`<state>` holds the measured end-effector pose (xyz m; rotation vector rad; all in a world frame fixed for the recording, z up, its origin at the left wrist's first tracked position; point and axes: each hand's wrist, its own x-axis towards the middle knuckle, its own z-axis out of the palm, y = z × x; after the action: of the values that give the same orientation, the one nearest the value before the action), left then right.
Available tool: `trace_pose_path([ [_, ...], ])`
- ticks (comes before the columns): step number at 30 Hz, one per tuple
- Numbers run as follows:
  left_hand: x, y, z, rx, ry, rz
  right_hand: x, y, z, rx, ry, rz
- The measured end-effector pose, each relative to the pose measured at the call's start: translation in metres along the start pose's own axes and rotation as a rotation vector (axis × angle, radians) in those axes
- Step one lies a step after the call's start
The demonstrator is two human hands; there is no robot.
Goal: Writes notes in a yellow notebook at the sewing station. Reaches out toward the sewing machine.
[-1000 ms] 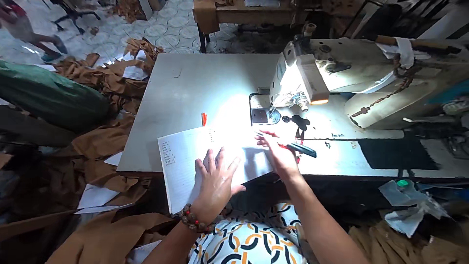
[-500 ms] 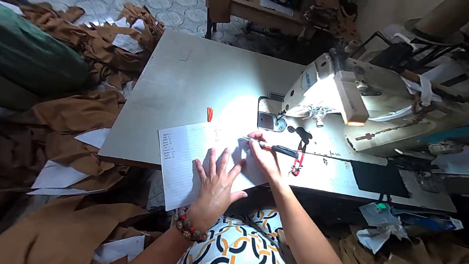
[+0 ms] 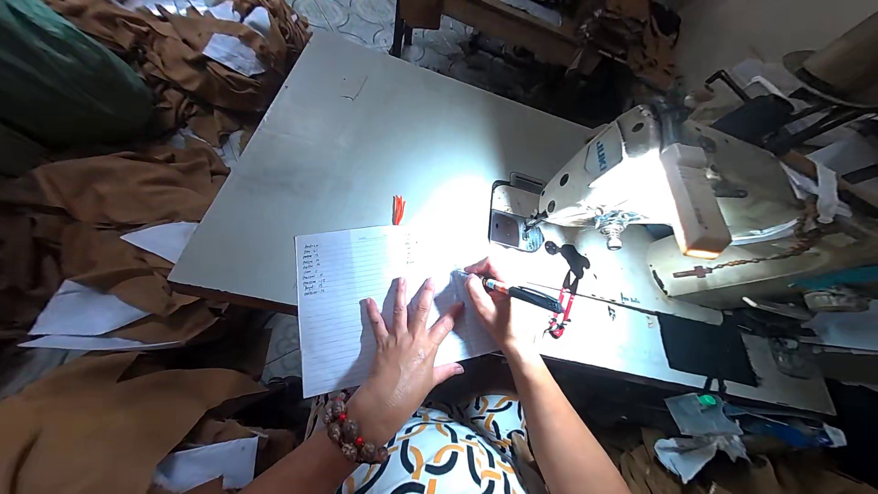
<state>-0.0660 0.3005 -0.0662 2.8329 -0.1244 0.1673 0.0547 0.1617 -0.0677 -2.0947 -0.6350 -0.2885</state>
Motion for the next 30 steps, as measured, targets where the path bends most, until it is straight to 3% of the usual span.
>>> trace_pose_path([
  [5, 0.0007, 0.0011, -0.0033, 0.002, -0.058, -0.016, 0.0009, -0.0003, 0.0008, -0.018, -0.014, 0.011],
  [9, -0.0007, -0.0001, 0.0029, 0.006, 0.021, 0.000, 0.0011, -0.0017, 0.0018, -0.062, 0.000, 0.004],
  [30, -0.0003, 0.0005, 0.0035, 0.003, 0.056, 0.009, 0.0026, -0.0040, 0.0022, -0.051, 0.022, 0.021],
])
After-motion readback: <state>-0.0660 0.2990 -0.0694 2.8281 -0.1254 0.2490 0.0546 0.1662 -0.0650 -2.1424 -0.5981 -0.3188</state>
